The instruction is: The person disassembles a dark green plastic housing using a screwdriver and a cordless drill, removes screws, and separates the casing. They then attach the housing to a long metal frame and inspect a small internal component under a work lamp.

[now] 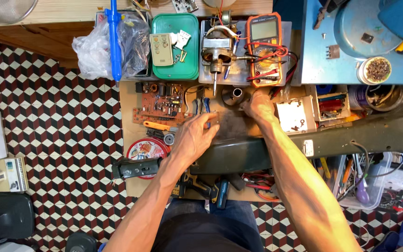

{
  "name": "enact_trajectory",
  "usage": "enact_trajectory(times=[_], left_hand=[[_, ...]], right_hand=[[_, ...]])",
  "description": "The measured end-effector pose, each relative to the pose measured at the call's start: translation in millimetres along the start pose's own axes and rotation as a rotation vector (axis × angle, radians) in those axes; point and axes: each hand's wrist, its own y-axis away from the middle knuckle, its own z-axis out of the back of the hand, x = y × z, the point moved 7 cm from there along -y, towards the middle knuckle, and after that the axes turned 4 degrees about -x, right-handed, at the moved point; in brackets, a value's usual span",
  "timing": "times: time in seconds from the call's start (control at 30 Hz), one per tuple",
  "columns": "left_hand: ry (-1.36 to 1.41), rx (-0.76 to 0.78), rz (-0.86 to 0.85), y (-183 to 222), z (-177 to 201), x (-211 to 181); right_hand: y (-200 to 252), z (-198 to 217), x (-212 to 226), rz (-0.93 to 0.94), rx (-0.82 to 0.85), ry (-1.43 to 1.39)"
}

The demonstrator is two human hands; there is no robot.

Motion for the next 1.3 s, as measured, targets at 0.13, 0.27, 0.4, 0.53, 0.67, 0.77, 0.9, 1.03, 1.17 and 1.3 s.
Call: enact_trajectory(times=[0.13,0.27,0.4,0.53,0.67,0.77,0.9,1.03,1.17,1.3], left_hand=[[0.028,-0.026,0.015,8.7,7.1,-0.3],[0.046,-0.051,0.057,3.4,0.8,2.6],[0.189,-0.069,0.074,-9.9,-23.5,-2.6],[0.711,0.0,0.049,-40.0,-54.3,-39.7],[1.409,0.382,0.167,-46.5,-94.5,-106.2],[1.49,0.403,0.101,-50.9,-92.3,-148.0],[1.561,0.483,0.09,-55.1,-92.9,-184.1],[1.543,0.514,0.119,-61.0,-98.3,-196.3],[1.475,0.53,0.191,-61.6,-108.1,-194.7],[1.441,0.512,0.178,-71.6,-118.4,-199.0]], right_hand=[[-11.1,-22.9,-15.8,0.057,0.034,0.148],[2.6,-11.8,-4.4,0.216,-0.081,0.28],[58.2,54.1,23.1,0.221,-0.164,0.154],[139.2,141.5,23.7,-0.002,-0.05,-0.964],[186.0,202.6,24.0,0.156,-0.077,-1.854],[187.2,220.8,17.9,0.251,-0.094,-2.08],[187.4,228.7,3.0,0.315,-0.071,-2.209],[185.7,224.5,-8.9,0.303,-0.08,-2.33],[182.9,216.1,-11.9,0.225,-0.062,-2.489],[182.1,225.8,-13.4,0.153,-0.102,-2.437]])
